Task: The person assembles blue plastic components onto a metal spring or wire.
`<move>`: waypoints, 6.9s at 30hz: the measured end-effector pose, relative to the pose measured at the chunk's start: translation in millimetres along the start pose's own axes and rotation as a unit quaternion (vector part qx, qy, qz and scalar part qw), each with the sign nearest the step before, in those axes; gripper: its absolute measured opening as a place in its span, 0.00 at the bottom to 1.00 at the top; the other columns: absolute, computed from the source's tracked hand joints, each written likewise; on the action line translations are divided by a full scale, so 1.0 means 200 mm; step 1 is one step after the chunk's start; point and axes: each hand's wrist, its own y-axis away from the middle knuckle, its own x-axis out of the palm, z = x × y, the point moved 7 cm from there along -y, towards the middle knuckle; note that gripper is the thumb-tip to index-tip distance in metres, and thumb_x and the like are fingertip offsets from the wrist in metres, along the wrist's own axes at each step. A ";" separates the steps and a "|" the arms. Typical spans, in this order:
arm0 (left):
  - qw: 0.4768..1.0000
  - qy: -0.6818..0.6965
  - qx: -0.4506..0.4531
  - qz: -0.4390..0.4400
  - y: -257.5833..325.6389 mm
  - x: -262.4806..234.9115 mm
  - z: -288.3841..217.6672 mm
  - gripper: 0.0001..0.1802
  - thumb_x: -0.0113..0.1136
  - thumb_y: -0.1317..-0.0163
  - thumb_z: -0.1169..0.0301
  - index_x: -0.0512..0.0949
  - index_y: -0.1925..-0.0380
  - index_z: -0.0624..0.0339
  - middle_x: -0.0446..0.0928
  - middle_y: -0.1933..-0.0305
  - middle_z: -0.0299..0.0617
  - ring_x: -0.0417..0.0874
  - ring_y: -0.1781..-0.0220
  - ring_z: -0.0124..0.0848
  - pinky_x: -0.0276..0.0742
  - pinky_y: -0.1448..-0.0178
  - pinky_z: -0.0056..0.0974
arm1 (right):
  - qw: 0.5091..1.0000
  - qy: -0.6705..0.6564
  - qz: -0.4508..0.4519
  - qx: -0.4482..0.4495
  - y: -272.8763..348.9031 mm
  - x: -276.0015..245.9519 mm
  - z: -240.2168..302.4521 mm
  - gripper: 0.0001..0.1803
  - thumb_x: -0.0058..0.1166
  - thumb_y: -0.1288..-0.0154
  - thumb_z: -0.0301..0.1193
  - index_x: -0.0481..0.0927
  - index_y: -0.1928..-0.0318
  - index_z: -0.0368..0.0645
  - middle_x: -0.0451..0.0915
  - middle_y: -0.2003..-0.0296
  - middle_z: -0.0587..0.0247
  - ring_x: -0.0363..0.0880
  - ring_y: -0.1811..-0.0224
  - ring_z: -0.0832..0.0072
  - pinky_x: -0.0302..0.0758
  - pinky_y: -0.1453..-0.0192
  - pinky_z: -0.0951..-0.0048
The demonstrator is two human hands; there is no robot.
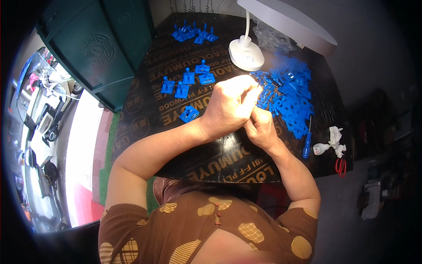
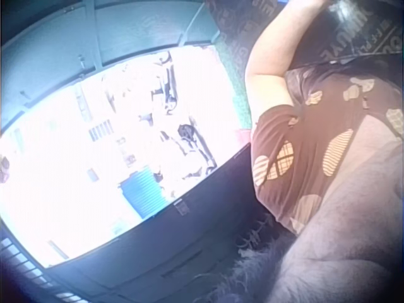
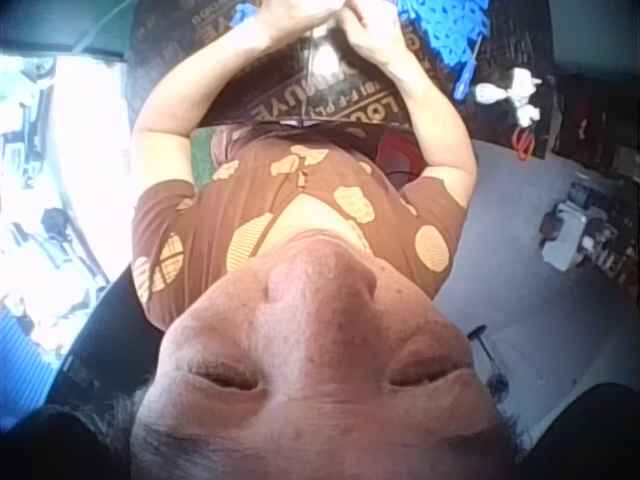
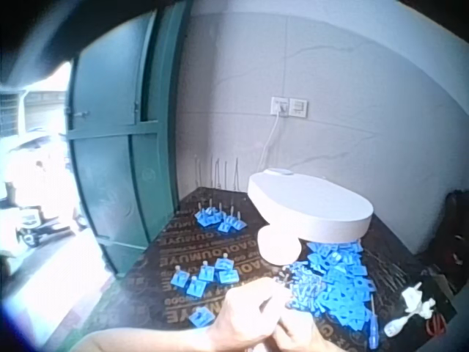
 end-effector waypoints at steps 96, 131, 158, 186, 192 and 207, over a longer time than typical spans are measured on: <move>0.934 0.134 -0.316 0.099 0.40 0.06 0.34 0.08 0.58 0.35 0.71 0.80 0.61 0.63 0.79 0.72 0.32 0.71 0.79 0.15 0.65 0.77 0.22 | 0.942 -0.271 -0.073 0.186 0.02 -0.10 -0.10 0.07 0.52 0.32 0.26 0.76 0.69 0.39 0.76 0.79 0.70 0.70 0.79 0.88 0.66 0.75 0.85; 0.940 0.098 -0.306 0.113 0.41 0.06 0.34 0.06 0.60 0.37 0.72 0.81 0.67 0.64 0.74 0.79 0.30 0.69 0.81 0.15 0.62 0.78 0.23 | 0.950 -0.242 -0.067 0.187 0.04 -0.04 -0.16 0.12 0.53 0.32 0.28 0.74 0.75 0.39 0.75 0.82 0.70 0.69 0.81 0.88 0.64 0.78 0.82; 0.872 0.268 -0.384 0.141 0.43 0.09 0.32 0.17 0.51 0.30 0.62 0.78 0.65 0.67 0.81 0.71 0.44 0.72 0.83 0.19 0.66 0.82 0.23 | 0.971 0.160 -0.121 -0.126 -0.04 -0.18 0.05 0.09 0.56 0.45 0.15 0.79 0.62 0.34 0.81 0.71 0.52 0.81 0.71 0.59 0.78 0.67 0.67; 0.868 0.215 -0.396 0.209 0.44 0.11 0.31 0.09 0.60 0.38 0.70 0.74 0.75 0.61 0.80 0.78 0.41 0.72 0.86 0.18 0.65 0.84 0.22 | 0.989 -0.010 -0.090 0.114 -0.01 -0.13 -0.08 0.08 0.54 0.34 0.27 0.81 0.64 0.34 0.79 0.78 0.60 0.76 0.79 0.77 0.73 0.73 0.74; 0.877 0.162 -0.396 0.222 0.46 0.13 0.31 0.09 0.60 0.39 0.69 0.75 0.75 0.60 0.79 0.80 0.38 0.71 0.87 0.17 0.62 0.86 0.22 | 0.967 -0.142 -0.032 0.211 0.01 -0.05 -0.10 0.17 0.54 0.32 0.35 0.79 0.74 0.36 0.74 0.84 0.70 0.69 0.81 0.85 0.65 0.77 0.78; 0.898 0.117 -0.375 0.198 0.51 0.16 0.34 0.09 0.61 0.39 0.70 0.74 0.76 0.61 0.77 0.80 0.35 0.72 0.84 0.17 0.64 0.81 0.24 | 0.930 -0.231 -0.044 0.284 0.06 0.00 -0.15 0.10 0.57 0.35 0.31 0.79 0.67 0.35 0.75 0.82 0.72 0.69 0.80 0.89 0.66 0.76 0.82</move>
